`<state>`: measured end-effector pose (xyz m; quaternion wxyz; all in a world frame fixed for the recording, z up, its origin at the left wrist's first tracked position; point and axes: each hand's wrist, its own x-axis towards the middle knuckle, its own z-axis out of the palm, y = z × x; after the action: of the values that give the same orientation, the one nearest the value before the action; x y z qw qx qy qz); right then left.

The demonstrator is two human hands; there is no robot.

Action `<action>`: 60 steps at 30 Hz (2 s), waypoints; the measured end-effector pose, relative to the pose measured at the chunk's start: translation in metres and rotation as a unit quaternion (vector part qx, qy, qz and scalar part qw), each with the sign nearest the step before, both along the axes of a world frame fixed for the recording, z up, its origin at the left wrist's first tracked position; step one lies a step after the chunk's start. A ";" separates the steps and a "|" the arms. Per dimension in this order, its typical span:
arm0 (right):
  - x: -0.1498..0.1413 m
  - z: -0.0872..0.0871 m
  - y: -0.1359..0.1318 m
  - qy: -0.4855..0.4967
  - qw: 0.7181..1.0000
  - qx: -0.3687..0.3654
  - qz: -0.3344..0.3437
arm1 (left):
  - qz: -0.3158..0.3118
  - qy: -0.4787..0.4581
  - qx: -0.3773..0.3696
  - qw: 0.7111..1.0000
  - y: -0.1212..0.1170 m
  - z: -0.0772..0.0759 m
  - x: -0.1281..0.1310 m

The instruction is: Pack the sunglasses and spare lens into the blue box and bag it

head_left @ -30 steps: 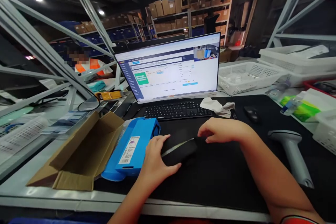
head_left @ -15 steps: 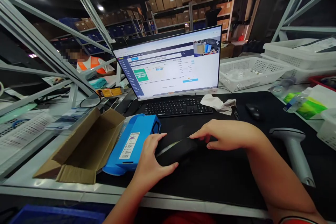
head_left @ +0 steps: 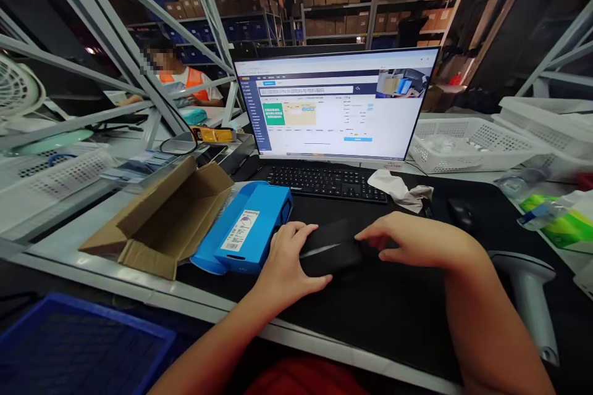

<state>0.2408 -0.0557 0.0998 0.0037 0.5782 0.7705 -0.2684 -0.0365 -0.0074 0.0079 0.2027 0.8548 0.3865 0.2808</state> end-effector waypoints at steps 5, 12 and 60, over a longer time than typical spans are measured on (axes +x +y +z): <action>-0.010 0.004 -0.003 -0.012 0.999 0.017 0.024 | 0.017 -0.033 0.004 0.999 0.002 -0.001 -0.009; -0.014 -0.005 0.000 -0.021 0.999 0.027 0.018 | 0.013 -0.061 0.004 0.998 0.005 0.001 -0.014; -0.037 -0.035 0.026 -0.035 0.993 -0.040 0.108 | 0.088 -0.021 -0.102 0.991 -0.053 -0.063 -0.046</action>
<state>0.2042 -0.0298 0.0650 0.0824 0.5000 0.8165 -0.2767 -0.0827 -0.0602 -0.0550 0.2712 0.7863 0.4822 0.2751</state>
